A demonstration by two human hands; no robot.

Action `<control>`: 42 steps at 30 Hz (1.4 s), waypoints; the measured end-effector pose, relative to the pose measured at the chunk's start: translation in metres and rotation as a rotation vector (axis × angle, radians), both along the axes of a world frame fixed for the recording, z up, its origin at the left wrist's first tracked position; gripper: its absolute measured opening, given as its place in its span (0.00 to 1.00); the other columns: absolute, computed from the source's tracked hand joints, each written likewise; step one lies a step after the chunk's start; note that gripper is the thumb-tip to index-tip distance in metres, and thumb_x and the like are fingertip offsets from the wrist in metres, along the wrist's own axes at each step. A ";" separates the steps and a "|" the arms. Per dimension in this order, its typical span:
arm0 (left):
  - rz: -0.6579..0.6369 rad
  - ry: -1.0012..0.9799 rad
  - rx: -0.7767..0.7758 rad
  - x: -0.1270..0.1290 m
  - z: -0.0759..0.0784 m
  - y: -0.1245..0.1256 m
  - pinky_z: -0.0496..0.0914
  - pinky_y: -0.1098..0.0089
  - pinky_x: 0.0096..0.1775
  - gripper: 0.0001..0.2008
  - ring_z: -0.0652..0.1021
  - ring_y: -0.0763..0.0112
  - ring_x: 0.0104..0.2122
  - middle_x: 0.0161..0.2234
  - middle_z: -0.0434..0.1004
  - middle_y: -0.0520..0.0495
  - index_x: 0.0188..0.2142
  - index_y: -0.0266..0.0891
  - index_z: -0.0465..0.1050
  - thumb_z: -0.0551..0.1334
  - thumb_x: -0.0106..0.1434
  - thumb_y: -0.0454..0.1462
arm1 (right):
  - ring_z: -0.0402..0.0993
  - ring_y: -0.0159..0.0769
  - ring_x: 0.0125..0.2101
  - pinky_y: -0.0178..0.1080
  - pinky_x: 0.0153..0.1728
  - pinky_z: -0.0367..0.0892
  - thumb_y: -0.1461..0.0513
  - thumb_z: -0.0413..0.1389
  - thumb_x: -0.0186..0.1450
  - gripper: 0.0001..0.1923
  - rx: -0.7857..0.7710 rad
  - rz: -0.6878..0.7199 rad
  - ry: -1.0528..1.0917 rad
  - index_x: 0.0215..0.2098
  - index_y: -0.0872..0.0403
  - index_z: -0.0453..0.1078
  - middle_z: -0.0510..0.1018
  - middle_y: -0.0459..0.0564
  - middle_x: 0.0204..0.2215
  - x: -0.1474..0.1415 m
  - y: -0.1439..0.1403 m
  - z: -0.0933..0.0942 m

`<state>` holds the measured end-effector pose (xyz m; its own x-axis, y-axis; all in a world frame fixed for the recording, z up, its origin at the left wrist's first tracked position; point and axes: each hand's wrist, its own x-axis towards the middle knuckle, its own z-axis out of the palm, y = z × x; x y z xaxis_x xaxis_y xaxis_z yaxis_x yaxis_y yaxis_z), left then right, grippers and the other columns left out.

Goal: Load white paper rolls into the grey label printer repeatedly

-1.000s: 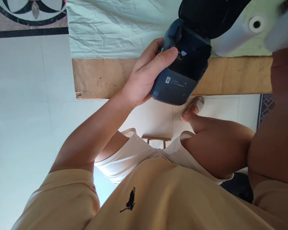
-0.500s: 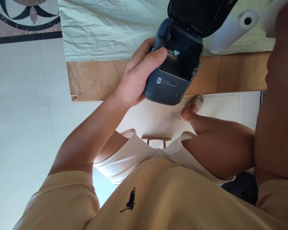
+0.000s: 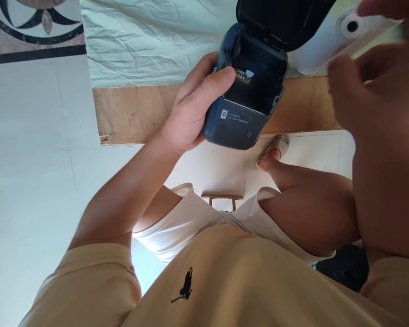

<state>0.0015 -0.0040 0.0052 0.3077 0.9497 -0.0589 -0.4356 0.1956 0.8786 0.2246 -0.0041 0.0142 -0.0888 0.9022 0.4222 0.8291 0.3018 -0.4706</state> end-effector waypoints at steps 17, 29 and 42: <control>-0.015 0.016 0.010 0.000 -0.001 0.001 0.60 0.76 0.25 0.06 0.68 0.79 0.24 0.24 0.64 0.51 0.30 0.38 0.64 0.51 0.56 0.37 | 0.64 0.29 0.41 0.34 0.43 0.65 0.61 0.51 0.48 0.24 0.097 -0.023 -0.210 0.44 0.49 0.60 0.66 0.45 0.40 -0.003 0.015 -0.014; -0.046 0.043 0.024 -0.002 0.000 0.002 0.61 0.73 0.28 0.06 0.68 0.77 0.26 0.26 0.62 0.50 0.33 0.37 0.62 0.50 0.57 0.36 | 0.62 0.19 0.36 0.30 0.37 0.62 0.56 0.51 0.52 0.19 -0.137 0.135 -0.287 0.42 0.48 0.61 0.66 0.43 0.37 -0.018 -0.005 0.005; -0.061 0.013 0.035 -0.002 -0.001 0.002 0.60 0.75 0.26 0.06 0.68 0.78 0.26 0.26 0.62 0.50 0.32 0.37 0.63 0.50 0.57 0.36 | 0.61 0.25 0.42 0.30 0.41 0.61 0.56 0.52 0.51 0.22 -0.148 0.088 -0.273 0.44 0.50 0.59 0.64 0.45 0.42 -0.020 -0.004 0.004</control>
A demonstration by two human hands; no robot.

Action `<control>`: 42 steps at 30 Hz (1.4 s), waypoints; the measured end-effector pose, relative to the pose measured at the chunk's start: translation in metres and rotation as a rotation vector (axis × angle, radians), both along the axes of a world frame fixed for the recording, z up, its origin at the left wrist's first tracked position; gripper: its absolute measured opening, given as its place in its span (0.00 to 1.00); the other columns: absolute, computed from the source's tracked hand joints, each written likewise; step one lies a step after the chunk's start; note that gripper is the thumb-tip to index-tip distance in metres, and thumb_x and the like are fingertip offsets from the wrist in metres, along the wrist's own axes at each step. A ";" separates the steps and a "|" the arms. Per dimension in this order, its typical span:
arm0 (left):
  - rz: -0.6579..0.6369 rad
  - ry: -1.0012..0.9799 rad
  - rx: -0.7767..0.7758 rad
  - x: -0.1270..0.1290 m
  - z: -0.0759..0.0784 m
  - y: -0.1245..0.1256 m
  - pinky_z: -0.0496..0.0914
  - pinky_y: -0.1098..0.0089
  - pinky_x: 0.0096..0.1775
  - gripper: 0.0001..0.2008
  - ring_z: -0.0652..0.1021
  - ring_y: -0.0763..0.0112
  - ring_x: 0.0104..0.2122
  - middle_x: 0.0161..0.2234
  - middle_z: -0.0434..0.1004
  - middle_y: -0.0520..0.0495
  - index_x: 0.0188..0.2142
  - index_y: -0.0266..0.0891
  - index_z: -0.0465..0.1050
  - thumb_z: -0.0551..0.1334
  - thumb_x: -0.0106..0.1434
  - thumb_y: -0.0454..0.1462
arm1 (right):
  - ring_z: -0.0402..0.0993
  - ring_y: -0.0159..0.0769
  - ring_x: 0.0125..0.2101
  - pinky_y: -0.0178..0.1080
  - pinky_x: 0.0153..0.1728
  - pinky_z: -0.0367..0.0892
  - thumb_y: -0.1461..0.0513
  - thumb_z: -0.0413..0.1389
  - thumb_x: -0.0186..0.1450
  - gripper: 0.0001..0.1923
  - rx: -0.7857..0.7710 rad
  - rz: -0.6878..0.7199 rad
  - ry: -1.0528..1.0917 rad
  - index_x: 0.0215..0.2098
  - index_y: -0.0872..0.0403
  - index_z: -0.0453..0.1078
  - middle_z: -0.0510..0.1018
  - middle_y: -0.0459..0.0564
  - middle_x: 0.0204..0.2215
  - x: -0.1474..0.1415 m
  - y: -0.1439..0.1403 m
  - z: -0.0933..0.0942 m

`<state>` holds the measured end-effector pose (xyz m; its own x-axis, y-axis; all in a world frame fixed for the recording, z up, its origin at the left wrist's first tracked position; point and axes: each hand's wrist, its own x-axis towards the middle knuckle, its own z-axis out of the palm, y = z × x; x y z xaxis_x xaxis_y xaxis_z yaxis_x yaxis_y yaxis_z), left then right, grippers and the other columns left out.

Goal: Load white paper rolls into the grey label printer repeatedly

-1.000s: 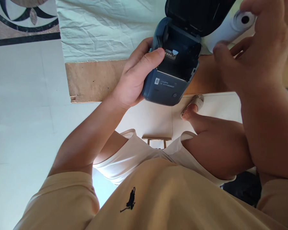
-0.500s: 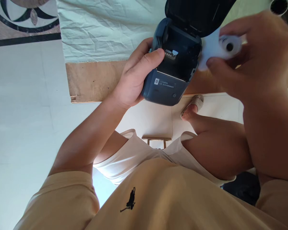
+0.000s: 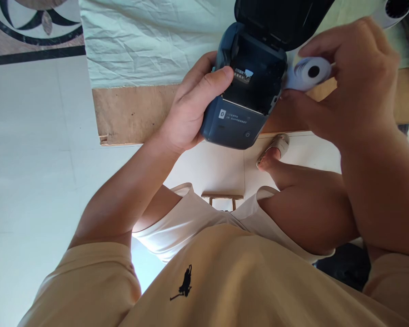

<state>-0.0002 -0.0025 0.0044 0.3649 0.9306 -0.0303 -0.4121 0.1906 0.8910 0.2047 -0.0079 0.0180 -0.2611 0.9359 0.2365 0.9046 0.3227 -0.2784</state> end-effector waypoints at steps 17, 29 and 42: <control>-0.013 0.008 -0.003 -0.001 0.002 -0.001 0.60 0.76 0.26 0.07 0.68 0.80 0.25 0.26 0.63 0.50 0.32 0.36 0.63 0.49 0.58 0.36 | 0.61 0.22 0.41 0.32 0.45 0.61 0.64 0.48 0.51 0.24 -0.105 -0.019 0.050 0.47 0.49 0.56 0.64 0.45 0.41 -0.001 0.002 -0.001; -0.009 0.027 -0.009 0.000 0.003 -0.001 0.59 0.76 0.25 0.07 0.67 0.80 0.24 0.25 0.62 0.50 0.31 0.37 0.63 0.49 0.58 0.36 | 0.61 0.23 0.42 0.34 0.47 0.61 0.66 0.47 0.51 0.24 -0.103 -0.015 0.082 0.47 0.47 0.56 0.65 0.44 0.41 -0.001 0.002 0.001; 0.008 0.005 -0.032 0.000 0.004 -0.001 0.60 0.75 0.25 0.06 0.68 0.79 0.24 0.25 0.64 0.50 0.30 0.38 0.65 0.51 0.57 0.36 | 0.60 0.22 0.38 0.32 0.41 0.60 0.58 0.54 0.47 0.23 0.017 -0.082 0.035 0.42 0.49 0.61 0.64 0.46 0.38 0.003 0.008 -0.003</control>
<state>-0.0003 -0.0033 0.0080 0.3571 0.9320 -0.0621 -0.4091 0.2158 0.8866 0.2073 0.0000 0.0151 -0.1751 0.9496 0.2601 0.9182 0.2528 -0.3051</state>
